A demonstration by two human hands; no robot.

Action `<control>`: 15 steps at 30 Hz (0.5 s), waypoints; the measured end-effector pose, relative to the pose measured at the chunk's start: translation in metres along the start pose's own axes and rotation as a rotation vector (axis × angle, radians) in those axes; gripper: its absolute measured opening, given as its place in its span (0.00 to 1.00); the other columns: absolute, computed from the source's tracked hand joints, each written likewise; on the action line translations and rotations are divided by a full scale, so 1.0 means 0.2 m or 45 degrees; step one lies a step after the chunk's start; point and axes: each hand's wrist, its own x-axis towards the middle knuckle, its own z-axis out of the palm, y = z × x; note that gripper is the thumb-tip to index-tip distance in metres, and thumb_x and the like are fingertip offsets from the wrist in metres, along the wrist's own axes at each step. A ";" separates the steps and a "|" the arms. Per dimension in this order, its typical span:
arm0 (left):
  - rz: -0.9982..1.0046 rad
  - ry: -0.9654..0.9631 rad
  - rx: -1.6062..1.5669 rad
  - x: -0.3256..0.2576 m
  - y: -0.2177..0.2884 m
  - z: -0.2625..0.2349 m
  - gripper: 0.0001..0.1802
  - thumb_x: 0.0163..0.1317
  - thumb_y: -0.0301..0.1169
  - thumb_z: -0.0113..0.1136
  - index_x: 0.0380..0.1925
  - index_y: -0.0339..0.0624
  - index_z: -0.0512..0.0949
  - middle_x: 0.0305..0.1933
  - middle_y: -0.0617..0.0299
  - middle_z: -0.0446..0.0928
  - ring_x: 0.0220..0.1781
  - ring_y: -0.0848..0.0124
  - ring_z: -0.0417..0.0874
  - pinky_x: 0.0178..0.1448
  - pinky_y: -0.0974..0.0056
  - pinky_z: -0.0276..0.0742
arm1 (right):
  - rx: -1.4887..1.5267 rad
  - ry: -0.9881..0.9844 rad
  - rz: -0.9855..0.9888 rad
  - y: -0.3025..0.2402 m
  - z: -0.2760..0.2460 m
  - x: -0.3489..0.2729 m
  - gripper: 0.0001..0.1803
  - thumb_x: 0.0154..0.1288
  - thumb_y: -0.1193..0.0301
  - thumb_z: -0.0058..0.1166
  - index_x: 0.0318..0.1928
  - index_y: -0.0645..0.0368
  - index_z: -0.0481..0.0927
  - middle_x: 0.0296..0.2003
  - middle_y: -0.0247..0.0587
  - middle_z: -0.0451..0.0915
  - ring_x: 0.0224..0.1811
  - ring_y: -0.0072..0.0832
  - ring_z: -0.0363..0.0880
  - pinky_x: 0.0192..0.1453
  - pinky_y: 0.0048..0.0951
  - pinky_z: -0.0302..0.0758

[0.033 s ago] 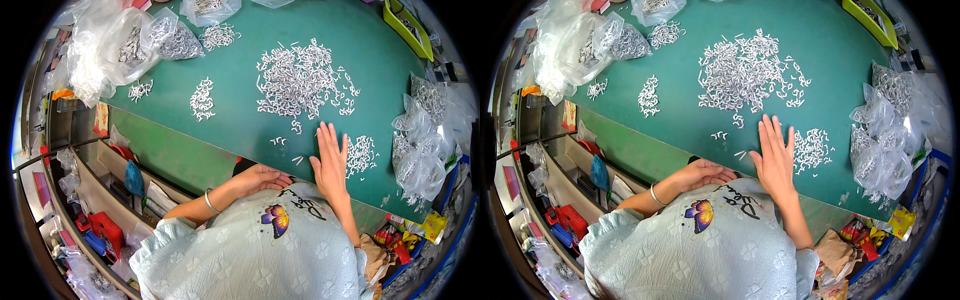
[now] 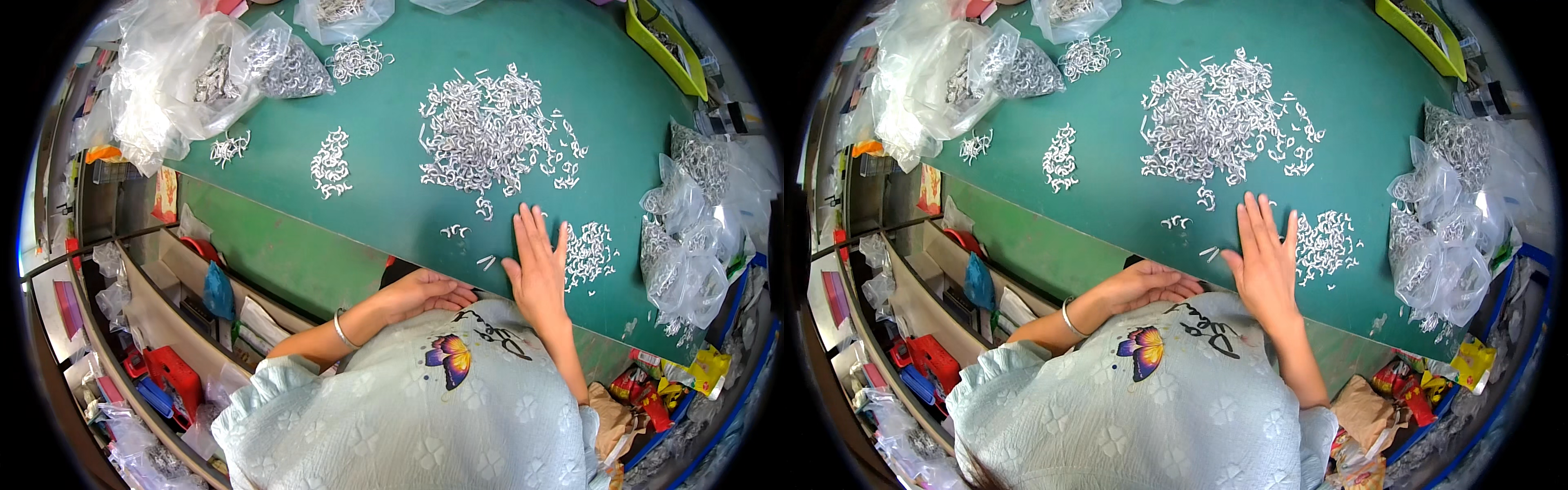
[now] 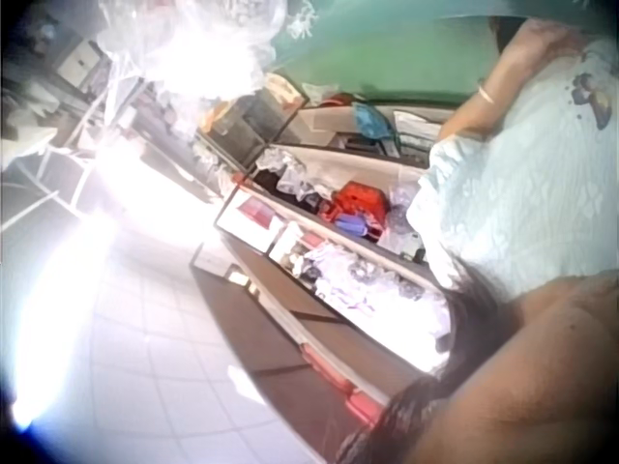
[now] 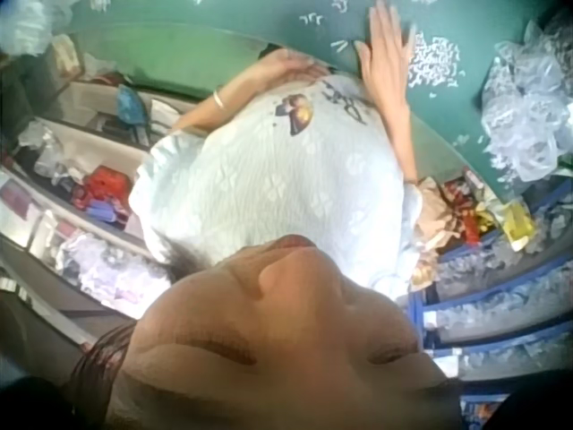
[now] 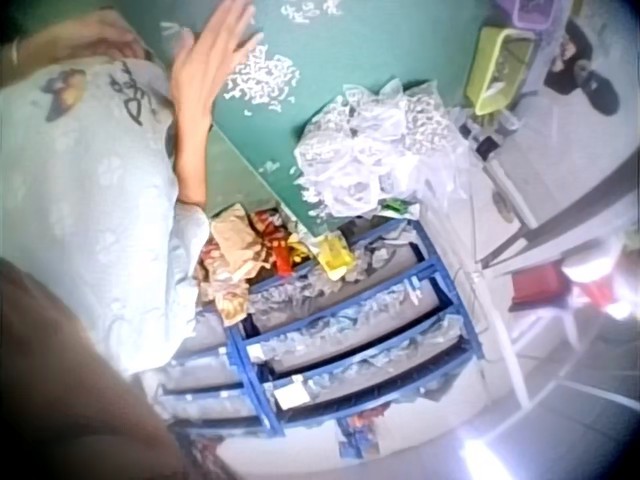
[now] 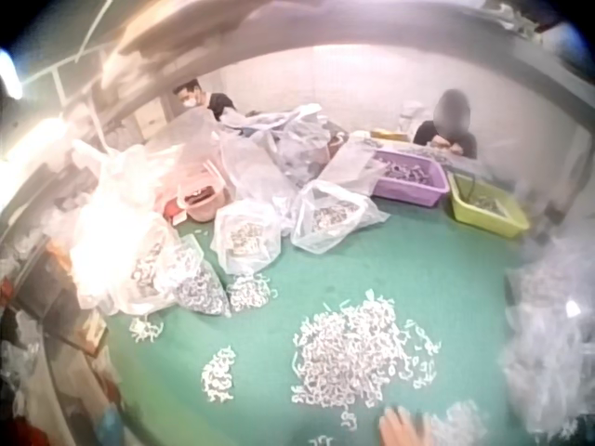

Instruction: The person sorts small crescent-shaped metal components on a green workbench, picking them up individually and moving them into different clusters or containers.

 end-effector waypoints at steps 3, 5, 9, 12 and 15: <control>0.017 0.019 0.164 -0.01 0.01 0.02 0.18 0.74 0.31 0.48 0.56 0.29 0.74 0.51 0.50 0.80 0.52 0.68 0.82 0.59 0.65 0.77 | -0.031 -0.146 -0.010 -0.01 -0.01 -0.10 0.38 0.58 0.68 0.61 0.67 0.68 0.63 0.72 0.49 0.58 0.76 0.44 0.53 0.75 0.62 0.43; 0.058 0.017 0.386 -0.02 0.03 0.05 0.17 0.74 0.31 0.49 0.54 0.30 0.76 0.49 0.53 0.81 0.51 0.70 0.82 0.56 0.66 0.78 | -0.050 -0.061 0.028 0.01 -0.01 -0.12 0.38 0.58 0.67 0.61 0.67 0.68 0.64 0.72 0.49 0.58 0.76 0.43 0.53 0.75 0.62 0.42; 0.117 0.052 0.811 -0.05 0.09 0.12 0.13 0.72 0.31 0.53 0.49 0.33 0.79 0.44 0.58 0.83 0.46 0.73 0.82 0.49 0.69 0.78 | -0.127 -0.123 0.018 0.00 0.04 -0.19 0.41 0.56 0.63 0.62 0.68 0.65 0.64 0.72 0.44 0.59 0.77 0.41 0.52 0.74 0.67 0.41; 0.391 0.249 1.159 -0.06 0.11 0.18 0.11 0.66 0.27 0.60 0.46 0.36 0.81 0.42 0.58 0.82 0.42 0.72 0.82 0.43 0.67 0.78 | -0.172 -0.130 0.030 -0.01 0.03 -0.22 0.42 0.55 0.59 0.63 0.68 0.62 0.65 0.72 0.41 0.59 0.77 0.40 0.50 0.72 0.71 0.40; 0.953 0.482 1.658 -0.02 0.10 0.23 0.13 0.58 0.25 0.67 0.44 0.39 0.81 0.40 0.56 0.80 0.40 0.66 0.81 0.39 0.65 0.78 | -0.170 -0.175 0.057 -0.02 0.07 -0.23 0.42 0.54 0.59 0.64 0.68 0.61 0.66 0.73 0.40 0.57 0.77 0.40 0.50 0.72 0.70 0.40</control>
